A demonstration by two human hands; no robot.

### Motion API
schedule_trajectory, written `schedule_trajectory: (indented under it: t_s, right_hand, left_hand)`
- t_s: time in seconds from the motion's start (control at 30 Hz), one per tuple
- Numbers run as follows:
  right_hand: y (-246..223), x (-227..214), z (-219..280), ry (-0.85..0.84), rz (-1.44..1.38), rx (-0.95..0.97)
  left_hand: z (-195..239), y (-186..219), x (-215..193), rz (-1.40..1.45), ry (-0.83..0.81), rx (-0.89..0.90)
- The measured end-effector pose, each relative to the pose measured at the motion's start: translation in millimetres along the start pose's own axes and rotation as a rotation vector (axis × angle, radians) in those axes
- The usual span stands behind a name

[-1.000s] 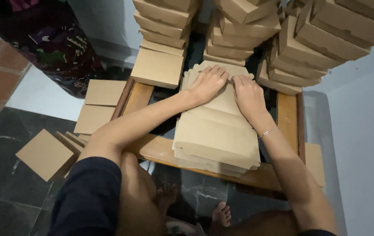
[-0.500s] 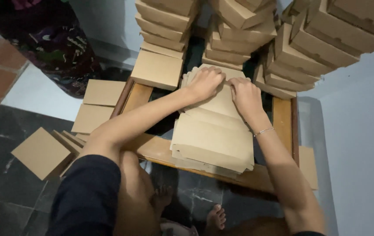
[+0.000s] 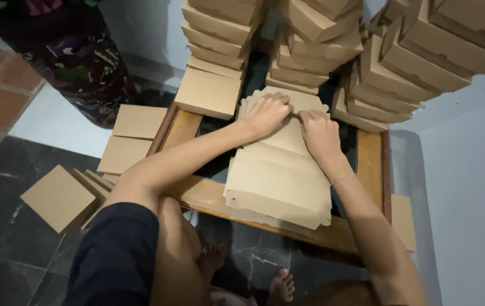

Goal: Assembling cardboard boxes from flat templates by folding them along pre-scored lines and stacking the finished products.

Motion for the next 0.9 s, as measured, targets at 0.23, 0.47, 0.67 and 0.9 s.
schedule_trajectory:
  t_s: [0.23,0.47,0.67,0.9]
  right_hand:
    - [-5.0,-8.0,6.9,-0.011,0.003,-0.009]
    - [-13.9,-29.1,15.8,-0.141,0.006,-0.028]
    - [-19.8,-21.0,28.5,-0.139,0.082,-0.094]
    - [-28.0,-12.3,42.3,0.003,0.166,-0.112]
  left_hand:
    - [9.0,2.7,-15.2,0.021,-0.020,0.061]
    - [17.3,10.8,-7.9,-0.029,-0.011,0.106]
    - [25.7,33.0,4.3,-0.088,-0.158,0.082]
    - [36.2,59.9,-9.8,0.026,-0.711,-0.087]
Point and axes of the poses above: each hand's wrist, its own z-axis away from the middle knuckle, its own x-axis out of the palm, y = z × x, the point moved 1 cm from there along -z, towards the middle knuckle, and after that the axes turned 3 degrees about x, right-handed, at the moved point
